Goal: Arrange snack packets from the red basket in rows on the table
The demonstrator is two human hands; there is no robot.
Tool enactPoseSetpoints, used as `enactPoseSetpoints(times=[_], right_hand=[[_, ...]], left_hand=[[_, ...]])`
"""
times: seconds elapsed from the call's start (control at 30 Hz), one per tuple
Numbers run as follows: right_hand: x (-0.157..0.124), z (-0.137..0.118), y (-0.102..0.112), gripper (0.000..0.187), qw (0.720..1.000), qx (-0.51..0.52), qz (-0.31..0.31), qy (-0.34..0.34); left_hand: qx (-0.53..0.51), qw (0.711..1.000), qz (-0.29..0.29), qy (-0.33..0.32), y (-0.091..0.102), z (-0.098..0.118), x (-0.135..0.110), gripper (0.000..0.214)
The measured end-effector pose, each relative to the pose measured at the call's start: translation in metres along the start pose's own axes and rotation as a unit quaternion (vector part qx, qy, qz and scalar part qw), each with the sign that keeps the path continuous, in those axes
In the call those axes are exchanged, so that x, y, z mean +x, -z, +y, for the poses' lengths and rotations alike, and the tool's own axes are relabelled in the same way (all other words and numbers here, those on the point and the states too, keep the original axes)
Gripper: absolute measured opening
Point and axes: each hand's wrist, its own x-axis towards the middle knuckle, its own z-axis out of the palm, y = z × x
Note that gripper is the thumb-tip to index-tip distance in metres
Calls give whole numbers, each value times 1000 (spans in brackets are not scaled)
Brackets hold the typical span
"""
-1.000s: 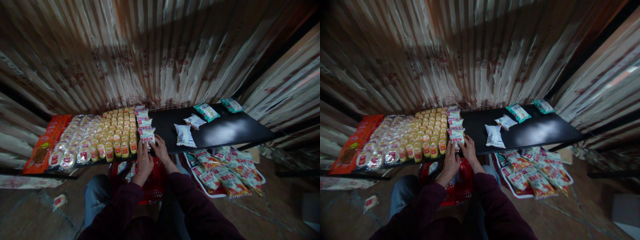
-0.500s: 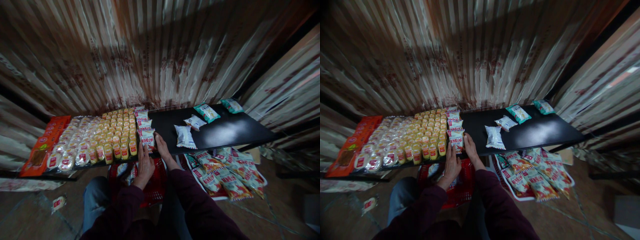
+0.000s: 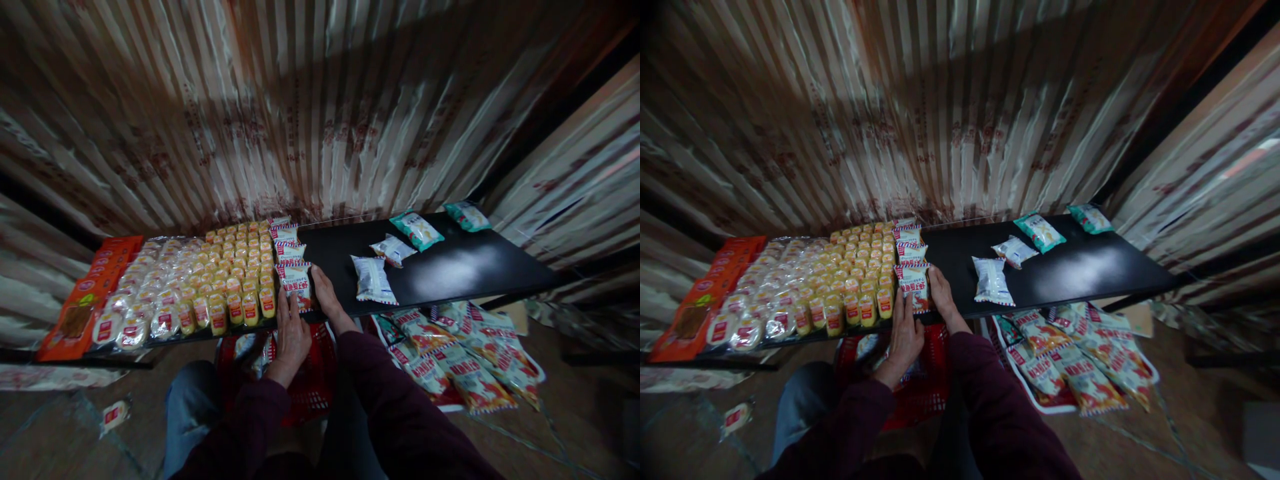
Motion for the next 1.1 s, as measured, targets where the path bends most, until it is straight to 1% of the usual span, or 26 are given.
enactPoseSetpoints(times=[0.1, 0.27, 0.33, 0.5, 0.7, 0.83, 0.97, 1.03, 1.1], right_hand=[[12, -8, -3, 61, 1000, 9, -15, -3], [30, -13, -9, 56, 997, 35, -63, 31], [34, -14, -11, 56, 995, 42, -78, 36], [40, -11, -12, 55, 995, 37, -82, 32], [32, -9, -10, 59, 998, 27, -59, 18], [24, -5, -11, 61, 998, 3, -64, 11], [19, 3, -14, 66, 1000, 1, -17, -9], [16, 5, -14, 66, 1000, -5, -4, -10], [12, 4, -14, 66, 1000, -19, -16, -13]], left_hand=[[9, 1000, 8, -9, -2, 0, 2, 70], [12, 1000, 11, -17, -6, -3, 4, 70], [11, 1000, 15, -21, -6, -3, 5, 70], [19, 1000, 8, -23, -6, -3, 6, 68], [7, 1000, 7, -8, -8, -2, 5, 67], [12, 1000, -5, 0, -9, -2, 6, 69], [17, 1000, -4, -7, -7, -4, 6, 69], [21, 1000, -6, -13, -7, -5, 6, 67], [24, 1000, -6, -14, -7, -5, 6, 67]])
